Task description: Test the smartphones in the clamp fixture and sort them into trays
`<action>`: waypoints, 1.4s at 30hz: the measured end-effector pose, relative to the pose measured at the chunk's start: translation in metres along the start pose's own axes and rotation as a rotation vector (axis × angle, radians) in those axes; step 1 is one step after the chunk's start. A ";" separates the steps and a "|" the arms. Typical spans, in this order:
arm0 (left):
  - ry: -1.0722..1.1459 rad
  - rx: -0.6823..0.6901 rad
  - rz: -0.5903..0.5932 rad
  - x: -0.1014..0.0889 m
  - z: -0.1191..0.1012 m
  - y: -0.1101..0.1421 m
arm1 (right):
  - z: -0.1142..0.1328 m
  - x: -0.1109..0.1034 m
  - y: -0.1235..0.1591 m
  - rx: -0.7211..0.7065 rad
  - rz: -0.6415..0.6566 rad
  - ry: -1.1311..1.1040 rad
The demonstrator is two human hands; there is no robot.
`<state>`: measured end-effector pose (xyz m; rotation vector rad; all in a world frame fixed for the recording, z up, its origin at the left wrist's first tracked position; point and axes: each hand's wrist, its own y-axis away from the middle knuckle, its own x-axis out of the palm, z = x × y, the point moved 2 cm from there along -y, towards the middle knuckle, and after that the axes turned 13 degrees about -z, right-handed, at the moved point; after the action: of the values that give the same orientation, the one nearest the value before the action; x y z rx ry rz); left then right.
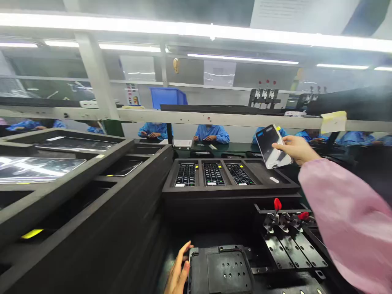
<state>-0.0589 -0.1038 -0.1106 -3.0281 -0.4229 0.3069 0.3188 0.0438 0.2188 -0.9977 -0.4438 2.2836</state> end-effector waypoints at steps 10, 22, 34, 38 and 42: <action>0.133 -0.051 0.034 -0.001 -0.019 0.005 | 0.044 0.069 0.183 -0.334 0.962 -0.263; 0.070 -0.055 0.060 -0.005 -0.036 0.009 | -0.028 0.160 0.248 -0.297 1.171 0.047; -0.075 0.148 0.152 0.013 -0.041 -0.023 | -0.043 0.162 0.260 -0.334 0.813 0.216; -0.127 0.223 0.169 0.019 -0.050 -0.029 | -0.032 0.147 0.266 -0.345 0.682 0.149; -0.160 0.278 0.120 0.021 -0.051 -0.024 | -0.032 0.114 0.271 -0.265 0.517 -0.169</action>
<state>-0.0348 -0.0765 -0.0629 -2.7706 -0.1884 0.5673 0.1756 -0.0881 -0.0035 -1.1559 -0.6297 2.8423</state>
